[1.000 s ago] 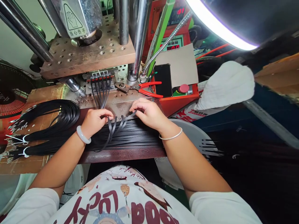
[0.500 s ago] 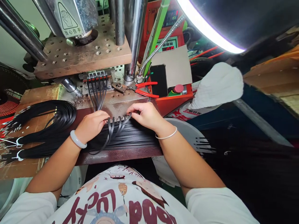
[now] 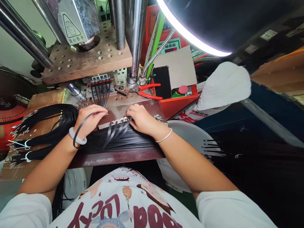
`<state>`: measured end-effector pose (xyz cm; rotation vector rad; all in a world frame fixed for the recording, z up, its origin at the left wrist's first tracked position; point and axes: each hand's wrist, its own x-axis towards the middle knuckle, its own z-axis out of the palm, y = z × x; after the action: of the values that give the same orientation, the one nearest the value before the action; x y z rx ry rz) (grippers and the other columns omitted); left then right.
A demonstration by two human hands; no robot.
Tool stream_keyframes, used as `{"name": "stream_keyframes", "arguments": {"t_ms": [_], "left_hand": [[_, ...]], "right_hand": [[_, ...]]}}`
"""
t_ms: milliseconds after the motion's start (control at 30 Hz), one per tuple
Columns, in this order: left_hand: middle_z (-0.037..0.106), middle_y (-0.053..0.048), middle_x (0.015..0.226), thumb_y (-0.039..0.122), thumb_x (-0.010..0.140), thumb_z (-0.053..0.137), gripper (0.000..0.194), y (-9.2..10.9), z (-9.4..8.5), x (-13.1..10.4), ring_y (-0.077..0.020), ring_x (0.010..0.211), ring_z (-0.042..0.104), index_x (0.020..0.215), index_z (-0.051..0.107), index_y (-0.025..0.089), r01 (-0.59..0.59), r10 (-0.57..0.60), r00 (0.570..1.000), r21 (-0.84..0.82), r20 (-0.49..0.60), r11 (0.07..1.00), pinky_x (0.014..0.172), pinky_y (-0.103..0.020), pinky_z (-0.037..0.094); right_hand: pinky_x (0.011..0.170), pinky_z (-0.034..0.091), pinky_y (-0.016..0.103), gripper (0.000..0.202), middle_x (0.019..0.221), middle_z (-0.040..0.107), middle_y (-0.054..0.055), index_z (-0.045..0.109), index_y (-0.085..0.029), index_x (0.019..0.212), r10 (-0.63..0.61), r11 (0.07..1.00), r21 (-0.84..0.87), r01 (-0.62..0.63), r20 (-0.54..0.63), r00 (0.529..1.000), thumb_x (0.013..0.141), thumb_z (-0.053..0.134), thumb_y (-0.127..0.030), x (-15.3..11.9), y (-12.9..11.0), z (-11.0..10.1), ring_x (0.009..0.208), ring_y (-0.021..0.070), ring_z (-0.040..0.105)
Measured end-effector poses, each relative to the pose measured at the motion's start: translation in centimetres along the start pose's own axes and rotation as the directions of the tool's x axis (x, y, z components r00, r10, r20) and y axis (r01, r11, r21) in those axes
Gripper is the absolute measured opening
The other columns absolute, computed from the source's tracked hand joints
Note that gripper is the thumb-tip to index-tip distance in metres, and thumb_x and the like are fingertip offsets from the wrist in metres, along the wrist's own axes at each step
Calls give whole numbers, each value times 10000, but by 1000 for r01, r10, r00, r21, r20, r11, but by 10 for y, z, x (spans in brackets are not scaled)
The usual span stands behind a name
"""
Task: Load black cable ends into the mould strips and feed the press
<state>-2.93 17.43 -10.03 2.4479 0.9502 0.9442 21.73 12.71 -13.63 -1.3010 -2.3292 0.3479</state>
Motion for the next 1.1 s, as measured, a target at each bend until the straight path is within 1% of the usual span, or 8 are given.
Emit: {"name": "stream_keyframes", "arguments": {"t_ms": [100,200,267,400,633,833,967,1100], "left_hand": [[730,-34,781,101,832,606,142,-6,2,-5,-142,719,682,783,724,163,18,-18,994,0,107,1000,725,-239,535],[735,-26,779,107,827,627,113,-4,5,-12,-136,707,686,805,722,163,67,-67,998,-52,-8,996,707,-223,533],[738,-20,794,110,829,637,99,-1,6,-16,-129,720,687,802,716,164,17,-19,1000,-59,-23,998,724,-209,528],[730,-43,818,92,864,574,144,2,5,-19,-139,739,678,840,702,152,-97,97,994,7,50,995,723,-218,515],[716,-48,835,81,884,500,191,5,3,-22,-160,743,660,889,676,155,-151,132,982,144,132,978,710,-258,510],[723,-81,831,82,892,454,233,14,10,-25,-205,782,677,839,672,143,-281,226,952,296,207,913,754,-332,526],[732,-87,941,118,911,453,240,19,4,-32,-209,862,691,972,684,150,-200,148,965,248,215,948,810,-344,556],[570,-133,1355,213,944,445,439,0,-33,-28,-225,1242,557,1375,477,139,-14,-32,975,206,221,979,1069,-383,466]], "right_hand": [[782,398,384,143,884,591,114,634,-164,903,-11,1000,7,11,-43,999,833,511,-143,1,1,4,880,257,501],[788,409,376,132,869,580,106,619,-165,910,-24,998,49,26,-31,999,838,509,-150,1,4,5,859,248,500],[791,414,372,123,873,573,104,614,-164,915,-22,997,69,24,-30,999,841,515,-164,0,6,5,864,249,497],[791,417,368,124,871,565,101,616,-161,921,-17,996,92,19,-25,1000,860,513,-191,1,6,4,866,249,491],[767,417,353,113,847,568,94,622,-161,889,-10,994,107,15,-46,999,865,518,-199,1,3,0,861,245,493],[782,435,369,134,856,581,103,631,-151,888,-8,992,122,12,-35,999,837,525,-213,4,2,2,862,247,505],[839,468,403,189,916,625,113,625,-152,925,-2,988,151,12,-68,998,772,516,-176,-3,5,-4,913,260,554],[856,506,409,242,988,668,106,601,-174,1008,145,982,138,-125,-142,979,801,477,-193,-2,17,-27,925,254,622]]}}
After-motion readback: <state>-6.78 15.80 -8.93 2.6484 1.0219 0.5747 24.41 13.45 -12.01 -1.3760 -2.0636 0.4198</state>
